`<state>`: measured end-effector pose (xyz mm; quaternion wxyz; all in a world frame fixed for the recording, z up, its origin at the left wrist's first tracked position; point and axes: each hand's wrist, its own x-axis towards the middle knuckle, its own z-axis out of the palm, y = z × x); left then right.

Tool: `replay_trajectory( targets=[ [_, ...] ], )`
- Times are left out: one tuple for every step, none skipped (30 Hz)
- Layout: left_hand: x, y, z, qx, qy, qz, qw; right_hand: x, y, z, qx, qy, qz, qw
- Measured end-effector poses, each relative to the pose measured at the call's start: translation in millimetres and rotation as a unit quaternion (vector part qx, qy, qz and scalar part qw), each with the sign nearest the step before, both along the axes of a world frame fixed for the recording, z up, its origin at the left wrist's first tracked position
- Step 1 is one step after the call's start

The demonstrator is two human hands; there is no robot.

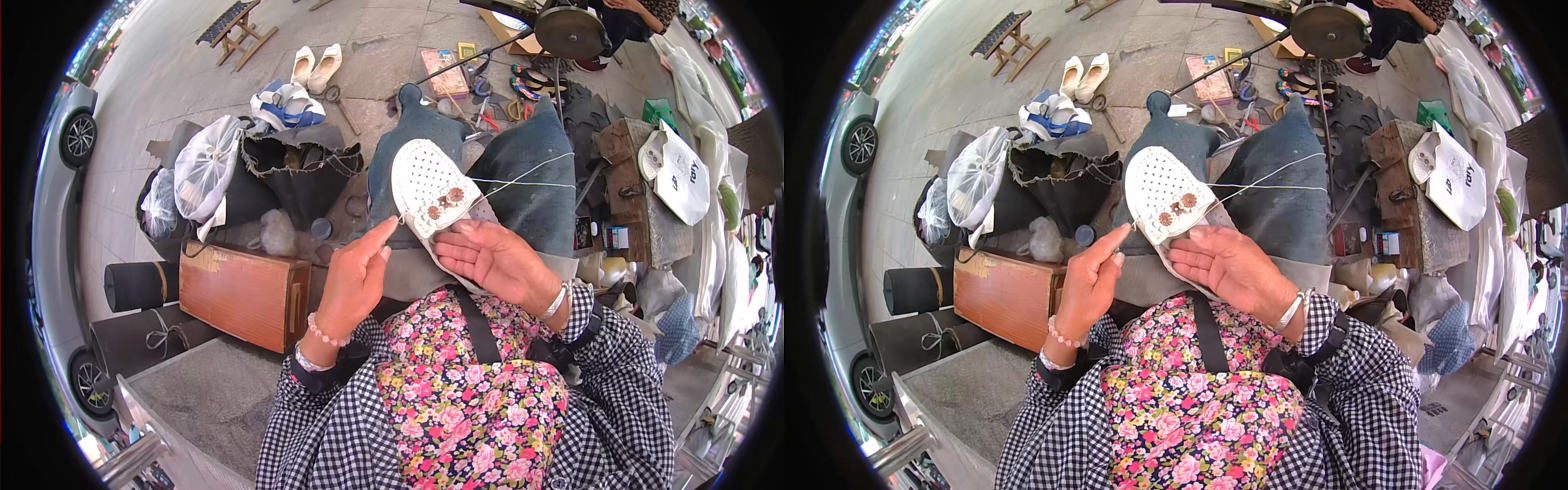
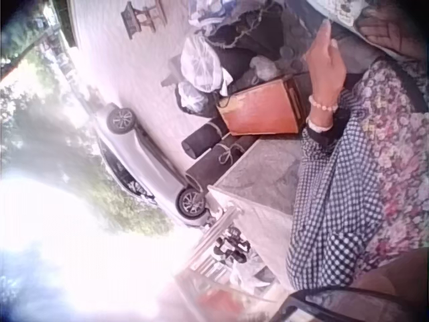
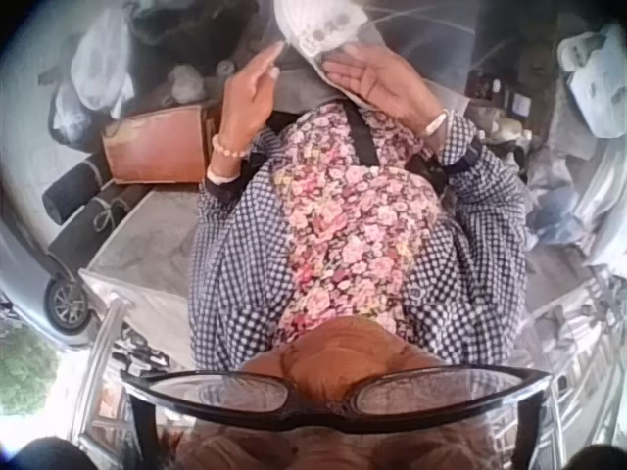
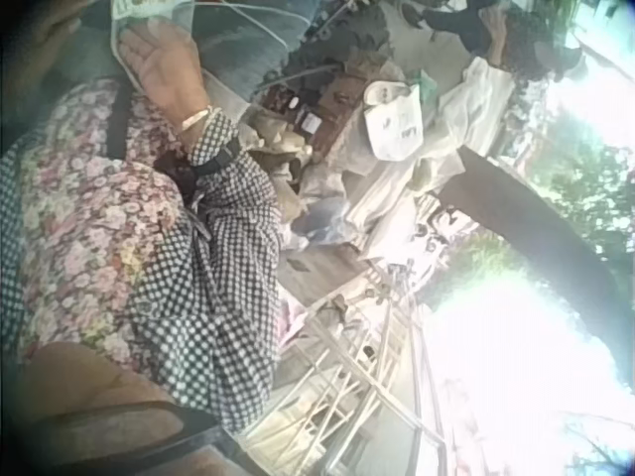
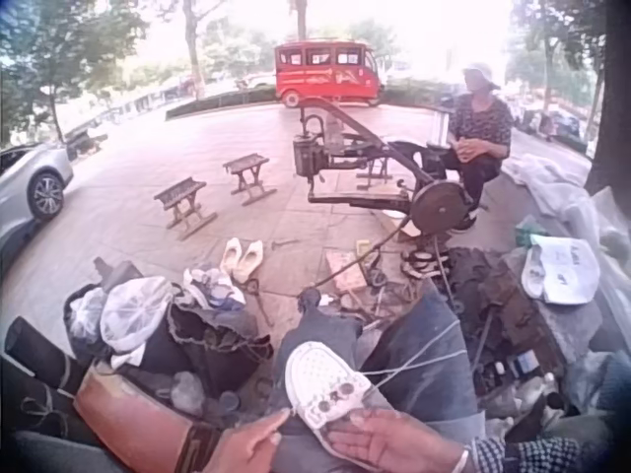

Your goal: Sewing a white shoe upper with a needle and thread.

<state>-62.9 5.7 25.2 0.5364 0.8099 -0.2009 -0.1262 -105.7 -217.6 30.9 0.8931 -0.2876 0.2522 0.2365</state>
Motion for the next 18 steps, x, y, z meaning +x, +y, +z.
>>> replay_trajectory(
  targets=[
    [0.0, -0.5, 1.8, -0.008, 0.026, 0.005, 1.000, -0.3, -1.1, 1.3, 0.016, -0.009, -0.005, 1.000],
    [0.4, -0.6, 2.1, -0.009, 0.025, 0.001, 1.000, -2.4, 0.4, 0.9, 0.015, -0.010, -0.008, 1.000],
    [1.0, -0.8, 2.3, -0.015, 0.038, 0.003, 0.999, -5.4, 3.7, -0.5, 0.037, -0.017, -0.053, 0.998],
    [1.5, -0.9, 2.6, -0.022, 0.050, 0.006, 0.998, -6.5, 6.7, -1.7, 0.060, -0.024, -0.098, 0.993],
    [1.7, -1.1, 1.6, -0.023, 0.050, 0.003, 0.999, -4.9, 8.3, -2.5, 0.059, -0.026, -0.100, 0.993],
    [1.6, -1.0, -0.3, -0.020, 0.045, 0.005, 0.999, -2.9, 10.2, -3.1, 0.065, -0.046, -0.097, 0.992],
    [2.0, -0.7, -2.2, -0.017, 0.041, 0.008, 0.999, -0.5, 12.6, -3.3, 0.071, -0.066, -0.093, 0.991],
    [2.6, -0.2, -5.6, -0.018, 0.041, 0.006, 0.999, 2.7, 15.6, -1.5, 0.070, -0.067, -0.094, 0.991],
    [3.2, 1.0, -9.3, -0.017, 0.018, 0.001, 1.000, 7.4, 18.9, 1.9, 0.081, -0.086, -0.100, 0.988],
    [3.5, 2.2, -11.0, -0.015, -0.006, -0.004, 1.000, 12.4, 21.7, 3.7, 0.092, -0.105, -0.106, 0.985],
    [4.0, 2.5, -10.0, -0.015, -0.006, -0.006, 1.000, 17.8, 23.1, 1.5, 0.092, -0.106, -0.107, 0.984],
    [4.2, 2.9, -7.7, -0.001, 0.001, -0.009, 1.000, 23.7, 24.2, -2.9, 0.093, -0.106, -0.105, 0.984],
    [4.4, 3.3, -4.9, 0.013, 0.008, -0.011, 1.000, 27.8, 24.1, -6.1, 0.095, -0.107, -0.102, 0.984],
    [4.2, 4.1, -2.3, 0.015, 0.009, -0.009, 1.000, 29.7, 24.3, -8.5, 0.097, -0.106, -0.101, 0.984],
    [4.5, 4.3, 0.8, 0.032, -0.022, -0.015, 0.999, 31.0, 24.4, -10.5, 0.090, -0.108, -0.090, 0.986],
    [5.1, 4.4, 3.6, 0.050, -0.053, -0.020, 0.997, 32.2, 24.4, -11.8, 0.083, -0.109, -0.078, 0.988],
    [5.1, 5.6, 5.0, 0.054, -0.051, -0.015, 0.997, 33.1, 24.8, -13.5, 0.087, -0.106, -0.074, 0.988],
    [5.9, 6.0, 6.1, 0.059, -0.070, -0.026, 0.996, 33.4, 23.9, -15.2, 0.086, -0.116, -0.067, 0.987]
  ],
)
